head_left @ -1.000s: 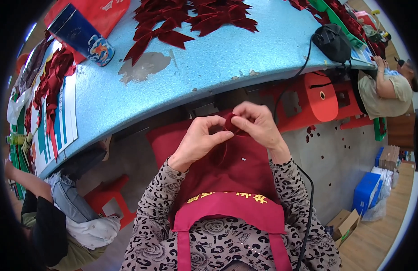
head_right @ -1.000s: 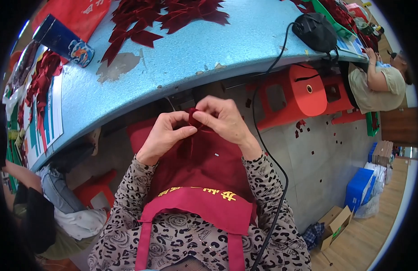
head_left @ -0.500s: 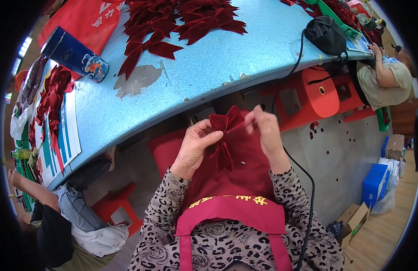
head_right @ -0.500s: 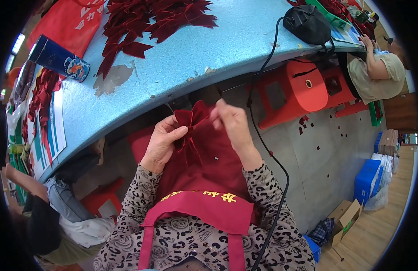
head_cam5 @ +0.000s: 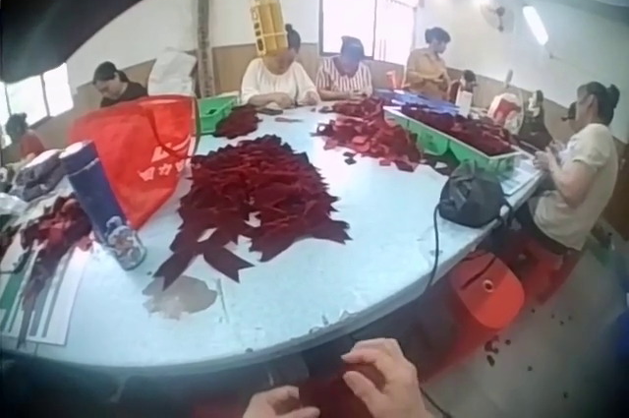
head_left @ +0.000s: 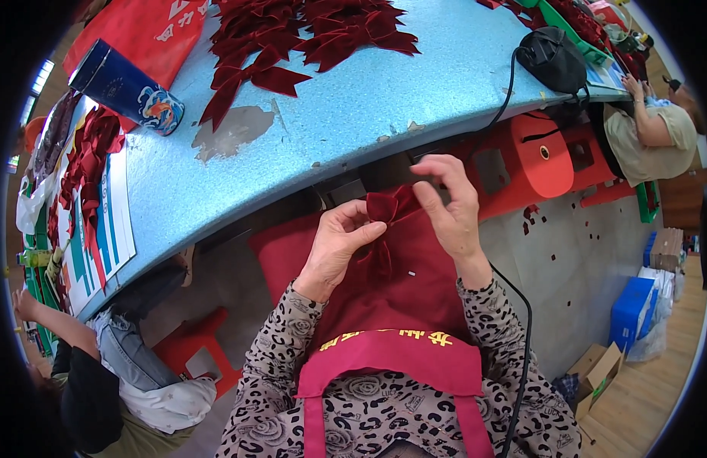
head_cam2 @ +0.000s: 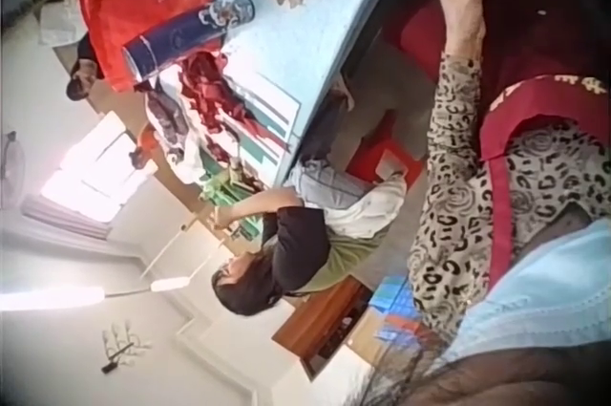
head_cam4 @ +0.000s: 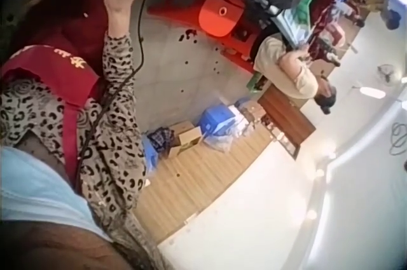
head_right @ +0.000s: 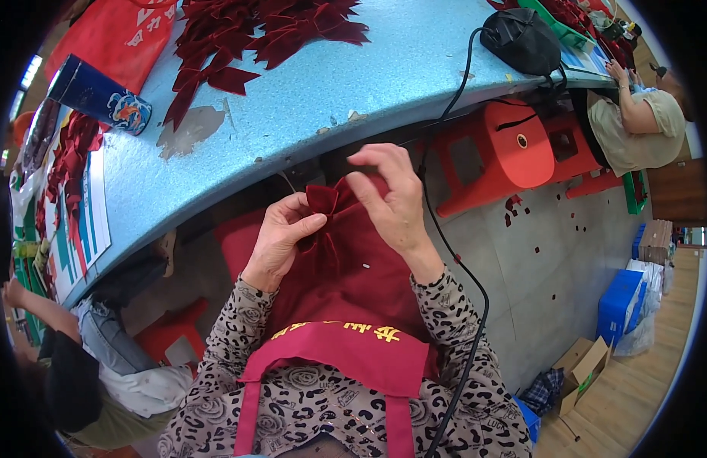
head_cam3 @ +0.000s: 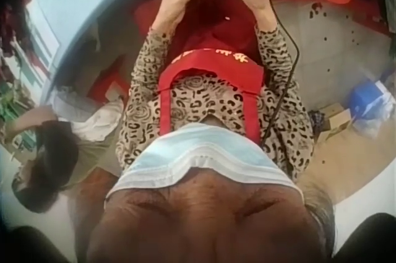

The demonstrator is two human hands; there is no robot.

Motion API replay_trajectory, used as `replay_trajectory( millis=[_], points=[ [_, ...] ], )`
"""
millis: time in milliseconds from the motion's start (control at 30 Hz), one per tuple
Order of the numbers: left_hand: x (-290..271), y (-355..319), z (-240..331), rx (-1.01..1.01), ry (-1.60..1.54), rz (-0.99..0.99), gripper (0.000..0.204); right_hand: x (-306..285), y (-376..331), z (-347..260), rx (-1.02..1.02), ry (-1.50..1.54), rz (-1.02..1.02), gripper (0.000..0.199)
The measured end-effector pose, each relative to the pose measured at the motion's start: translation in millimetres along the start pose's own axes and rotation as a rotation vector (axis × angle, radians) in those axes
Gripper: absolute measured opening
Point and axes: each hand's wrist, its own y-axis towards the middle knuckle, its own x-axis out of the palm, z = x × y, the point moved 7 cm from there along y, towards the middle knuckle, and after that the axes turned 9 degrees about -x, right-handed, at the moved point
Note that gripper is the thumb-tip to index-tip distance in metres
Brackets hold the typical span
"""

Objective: Assembling red ribbon bows by folding and tying fabric pieces in a factory setting.

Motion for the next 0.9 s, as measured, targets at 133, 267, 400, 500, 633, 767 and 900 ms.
replay_trajectory(
  millis=[133, 267, 400, 500, 633, 767, 900],
  points=[
    [-2, -3, 3, -0.001, 0.044, -0.001, 0.015, 31, 10, -10, -0.141, -0.183, -0.394, 0.012],
    [-23, 3, -2, -0.028, 0.124, 0.06, 0.013, 55, -1, -8, -0.158, -0.285, -0.528, 0.012],
    [-43, 8, -4, -0.065, 0.131, 0.074, 0.011, 60, -6, -6, -0.243, -0.35, -0.332, 0.01],
    [-54, 10, -8, -0.097, 0.042, 0.037, 0.011, 58, -12, 31, 0.199, 0.159, -0.278, 0.007],
    [-55, 9, -11, -0.144, -0.135, -0.02, 0.012, 58, -13, 32, 0.236, 0.249, -0.349, 0.01],
    [-56, 6, -19, -0.177, -0.197, -0.052, 0.015, 72, -27, 30, 0.181, 0.11, -0.526, 0.016],
    [-75, 0, -34, -0.214, -0.197, -0.087, 0.018, 93, -48, 38, 0.257, 0.189, -0.558, 0.015]
  ],
)
